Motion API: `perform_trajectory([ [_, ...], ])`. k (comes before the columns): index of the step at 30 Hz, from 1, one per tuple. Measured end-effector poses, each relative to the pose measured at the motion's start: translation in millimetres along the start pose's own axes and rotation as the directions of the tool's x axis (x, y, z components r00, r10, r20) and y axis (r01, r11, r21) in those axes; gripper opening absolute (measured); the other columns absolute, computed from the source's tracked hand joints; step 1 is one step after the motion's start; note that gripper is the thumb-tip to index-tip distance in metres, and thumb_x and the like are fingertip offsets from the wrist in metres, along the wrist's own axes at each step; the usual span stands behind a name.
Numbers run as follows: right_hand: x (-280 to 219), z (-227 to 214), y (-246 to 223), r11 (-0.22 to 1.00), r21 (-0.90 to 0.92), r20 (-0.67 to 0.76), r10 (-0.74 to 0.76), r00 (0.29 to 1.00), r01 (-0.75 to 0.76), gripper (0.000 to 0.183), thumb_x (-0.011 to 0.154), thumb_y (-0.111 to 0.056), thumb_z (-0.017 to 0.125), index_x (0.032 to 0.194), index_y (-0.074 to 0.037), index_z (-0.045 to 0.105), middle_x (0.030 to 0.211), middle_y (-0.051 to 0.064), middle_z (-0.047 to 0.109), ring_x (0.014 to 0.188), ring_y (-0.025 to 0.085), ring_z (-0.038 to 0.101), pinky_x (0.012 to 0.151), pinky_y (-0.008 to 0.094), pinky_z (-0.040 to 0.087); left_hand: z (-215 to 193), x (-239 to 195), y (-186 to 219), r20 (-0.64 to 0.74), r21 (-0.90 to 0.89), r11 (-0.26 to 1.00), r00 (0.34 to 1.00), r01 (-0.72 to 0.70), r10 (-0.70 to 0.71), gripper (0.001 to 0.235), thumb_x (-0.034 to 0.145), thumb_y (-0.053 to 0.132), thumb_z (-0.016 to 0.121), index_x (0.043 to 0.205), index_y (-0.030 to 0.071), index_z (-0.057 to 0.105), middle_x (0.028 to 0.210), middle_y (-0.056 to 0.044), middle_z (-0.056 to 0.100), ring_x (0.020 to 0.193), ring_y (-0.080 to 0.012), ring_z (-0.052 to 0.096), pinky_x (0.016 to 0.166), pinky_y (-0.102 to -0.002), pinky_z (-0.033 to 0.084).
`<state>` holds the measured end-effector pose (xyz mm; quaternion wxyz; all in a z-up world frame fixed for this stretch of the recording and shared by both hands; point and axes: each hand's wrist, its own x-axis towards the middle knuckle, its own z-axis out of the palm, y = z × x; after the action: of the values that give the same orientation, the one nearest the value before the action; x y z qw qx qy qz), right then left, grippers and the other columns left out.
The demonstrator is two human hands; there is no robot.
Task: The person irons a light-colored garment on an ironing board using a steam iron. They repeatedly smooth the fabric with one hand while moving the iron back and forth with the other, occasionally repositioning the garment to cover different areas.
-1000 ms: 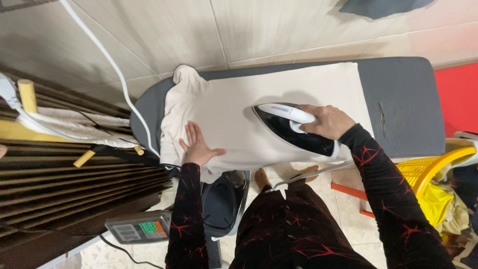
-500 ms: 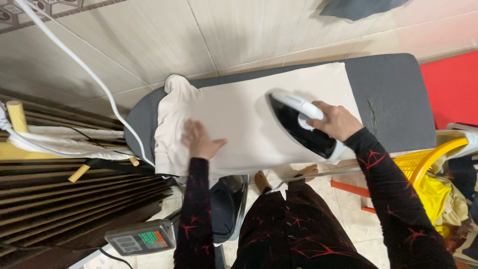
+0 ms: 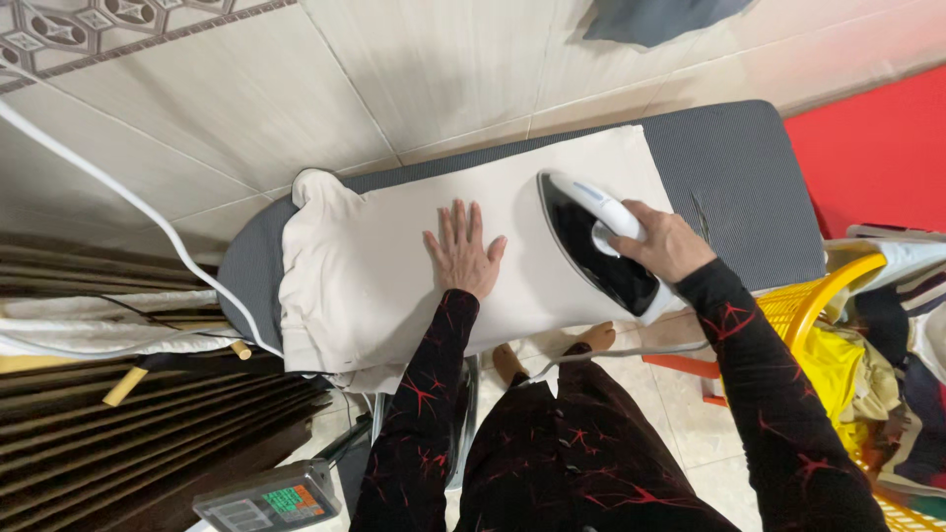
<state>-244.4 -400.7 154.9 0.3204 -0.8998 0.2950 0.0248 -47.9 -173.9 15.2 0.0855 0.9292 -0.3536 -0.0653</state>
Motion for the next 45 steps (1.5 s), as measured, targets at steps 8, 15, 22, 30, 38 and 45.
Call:
perform_trajectory([
  [8, -2, -11, 6, 0.974, 0.001, -0.008, 0.225, 0.974, -0.225, 0.060, 0.087, -0.034, 0.073, 0.139, -0.006, 0.061, 0.089, 0.027, 0.076, 0.076, 0.036, 0.078, 0.073, 0.044, 0.061, -11, 1, 4, 0.030, 0.027, 1.000, 0.999, 0.012, -0.013, 0.081, 0.099, 0.062, 0.041, 0.163, 0.017, 0.018, 0.170, -0.010, 0.014, 0.156, -0.0344, 0.010, 0.120, -0.066, 0.011],
  [15, -13, -18, 21, 0.969, 0.057, 0.015, 0.242, 0.970, -0.242, 0.061, 0.084, -0.039, 0.072, 0.136, -0.007, 0.063, 0.083, 0.025, 0.075, 0.069, 0.037, 0.077, 0.069, 0.047, 0.062, -11, 4, 4, 0.069, 0.020, 0.999, 0.997, 0.027, -0.029, 0.083, 0.099, 0.063, 0.040, 0.164, 0.016, 0.015, 0.171, -0.010, 0.010, 0.157, -0.0338, 0.007, 0.121, -0.065, 0.009],
  [22, -2, -8, 42, 0.973, -0.015, -0.190, 0.223, 0.956, -0.230, 0.058, 0.091, -0.042, 0.071, 0.128, 0.003, 0.063, 0.094, 0.030, 0.073, 0.087, 0.043, 0.074, 0.080, 0.049, 0.059, -6, 4, 2, 0.051, 0.050, 0.999, 0.999, 0.007, -0.010, 0.083, 0.100, 0.064, 0.036, 0.164, 0.016, 0.014, 0.170, -0.010, 0.009, 0.156, -0.0342, 0.006, 0.120, -0.066, 0.007],
  [30, 5, -10, 66, 0.957, 0.004, -0.233, 0.283, 0.930, -0.290, 0.059, 0.093, -0.044, 0.069, 0.127, 0.004, 0.063, 0.099, 0.034, 0.071, 0.097, 0.048, 0.071, 0.086, 0.053, 0.056, -1, 5, 1, 0.069, 0.047, 0.999, 0.997, 0.017, -0.020, 0.083, 0.100, 0.065, 0.035, 0.163, 0.016, 0.014, 0.171, -0.010, 0.009, 0.157, -0.0342, 0.006, 0.121, -0.065, 0.007],
  [38, -3, -8, 56, 0.977, 0.056, -0.398, 0.209, 0.893, -0.204, 0.061, 0.091, -0.038, 0.072, 0.129, 0.008, 0.061, 0.099, 0.035, 0.070, 0.096, 0.048, 0.071, 0.085, 0.052, 0.056, -6, 6, 2, 0.060, 0.051, 0.998, 0.998, 0.027, -0.030, 0.083, 0.100, 0.065, 0.035, 0.163, 0.016, 0.013, 0.171, -0.009, 0.009, 0.156, -0.0337, 0.006, 0.121, -0.065, 0.008],
  [45, -6, -5, 25, 0.979, 0.056, -0.283, 0.203, 0.937, -0.195, 0.057, 0.090, -0.037, 0.072, 0.127, 0.006, 0.063, 0.093, 0.032, 0.072, 0.087, 0.045, 0.074, 0.081, 0.051, 0.058, -8, 6, 2, 0.052, 0.069, 0.997, 0.998, 0.022, -0.025, 0.083, 0.100, 0.064, 0.036, 0.163, 0.015, 0.014, 0.170, -0.009, 0.011, 0.156, -0.0340, 0.008, 0.121, -0.065, 0.010],
])
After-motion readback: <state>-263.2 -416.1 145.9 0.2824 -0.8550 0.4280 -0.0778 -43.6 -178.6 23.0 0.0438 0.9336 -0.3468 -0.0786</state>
